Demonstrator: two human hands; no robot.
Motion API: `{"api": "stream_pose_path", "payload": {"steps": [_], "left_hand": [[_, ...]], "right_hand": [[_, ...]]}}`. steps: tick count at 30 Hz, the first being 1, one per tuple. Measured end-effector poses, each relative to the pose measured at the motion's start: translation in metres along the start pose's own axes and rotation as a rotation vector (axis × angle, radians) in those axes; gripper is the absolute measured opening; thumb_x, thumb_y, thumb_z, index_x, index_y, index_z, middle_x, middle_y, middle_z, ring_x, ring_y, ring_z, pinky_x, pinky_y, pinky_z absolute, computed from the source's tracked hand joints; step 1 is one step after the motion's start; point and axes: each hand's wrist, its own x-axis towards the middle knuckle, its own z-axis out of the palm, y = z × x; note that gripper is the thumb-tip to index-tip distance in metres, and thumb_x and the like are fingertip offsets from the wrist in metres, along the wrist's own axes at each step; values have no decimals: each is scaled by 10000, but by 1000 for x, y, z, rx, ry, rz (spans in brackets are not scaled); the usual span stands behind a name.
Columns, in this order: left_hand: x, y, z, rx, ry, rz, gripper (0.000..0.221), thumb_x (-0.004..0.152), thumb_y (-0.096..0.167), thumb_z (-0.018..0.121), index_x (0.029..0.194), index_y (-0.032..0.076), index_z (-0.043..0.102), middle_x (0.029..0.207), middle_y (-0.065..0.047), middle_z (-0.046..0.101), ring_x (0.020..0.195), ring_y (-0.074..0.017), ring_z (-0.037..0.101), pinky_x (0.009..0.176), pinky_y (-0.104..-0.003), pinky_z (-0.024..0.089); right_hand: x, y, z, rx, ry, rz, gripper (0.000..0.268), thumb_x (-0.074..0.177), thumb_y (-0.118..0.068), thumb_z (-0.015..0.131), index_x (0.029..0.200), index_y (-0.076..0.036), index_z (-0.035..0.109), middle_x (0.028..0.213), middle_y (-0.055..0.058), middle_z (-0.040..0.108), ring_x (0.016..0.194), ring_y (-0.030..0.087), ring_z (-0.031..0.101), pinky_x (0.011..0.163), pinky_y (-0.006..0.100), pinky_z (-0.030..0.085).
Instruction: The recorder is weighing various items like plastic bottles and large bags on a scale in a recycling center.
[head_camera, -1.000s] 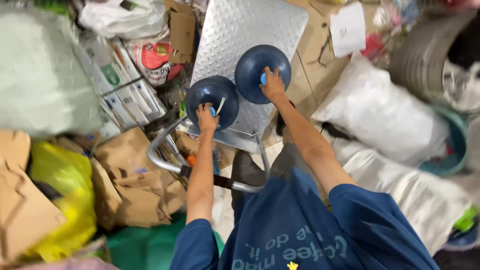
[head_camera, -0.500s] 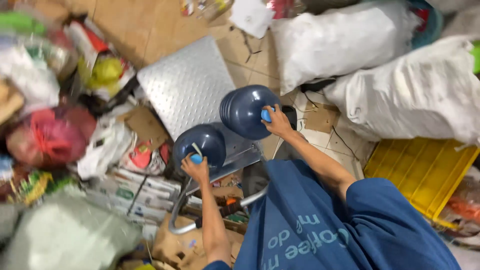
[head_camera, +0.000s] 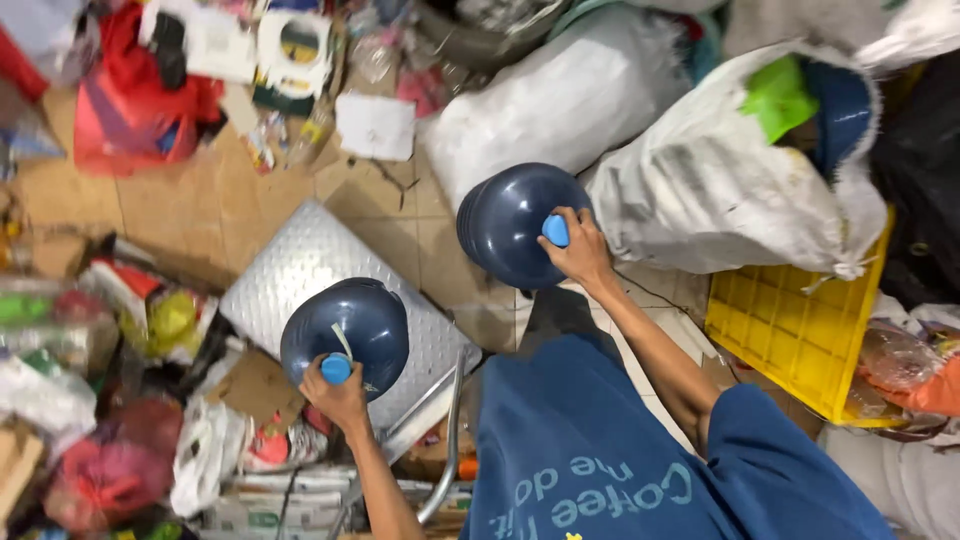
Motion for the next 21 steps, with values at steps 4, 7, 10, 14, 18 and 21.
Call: {"api": "stream_pose_path", "payload": {"steps": [4,7,10,14,18,21], "left_hand": [[50,68,41,-65,-43,114,513,668,113,864,1141,22,687,1103,-174,679,1056,-403,593,959,-504,461],[84,118,77,-148,-81,200,532,660,111,874,1153,27,693,1119,-165,687,1085,-381,616,995,-484,478],[119,170,112,-294,-167,240,553,662,112,874,1175,29,685,1153,-159,682,1114,-365,610,999,-463,481],[153,249,152,-402,-250,400,553,667,107,869,1179,40,671,1151,-157,671,1121,-362,606,1018,-464,465],[179,317,196,-481,-340,554,560,673,103,840,1194,35,643,1174,-173,663,1115,-388,590,1002,-480,455],[198,354,232,-536,-438,586,555,659,111,834,1176,36,647,1163,-162,669,1081,-385,584,982,-473,462]], "right_hand": [[45,42,-59,48,161,6,541,799,-272,874,1257,-153,612,1149,264,595,887,496,692,733,539,580],[81,72,-92,57,212,70,541,846,-262,862,1287,-114,586,1160,259,562,883,455,707,700,501,612],[123,91,-119,9,296,66,548,855,-224,866,1313,-121,583,1178,253,555,928,467,699,754,515,593],[190,126,-125,-99,377,94,529,871,-184,868,1305,-153,567,1208,256,545,985,514,665,802,564,546],[250,184,-91,-87,373,318,591,860,-113,817,1353,-180,498,1293,263,492,1033,517,646,831,580,517],[279,213,-67,35,555,364,641,897,-67,794,1429,-227,474,1386,270,463,1169,527,610,925,538,539]]}}
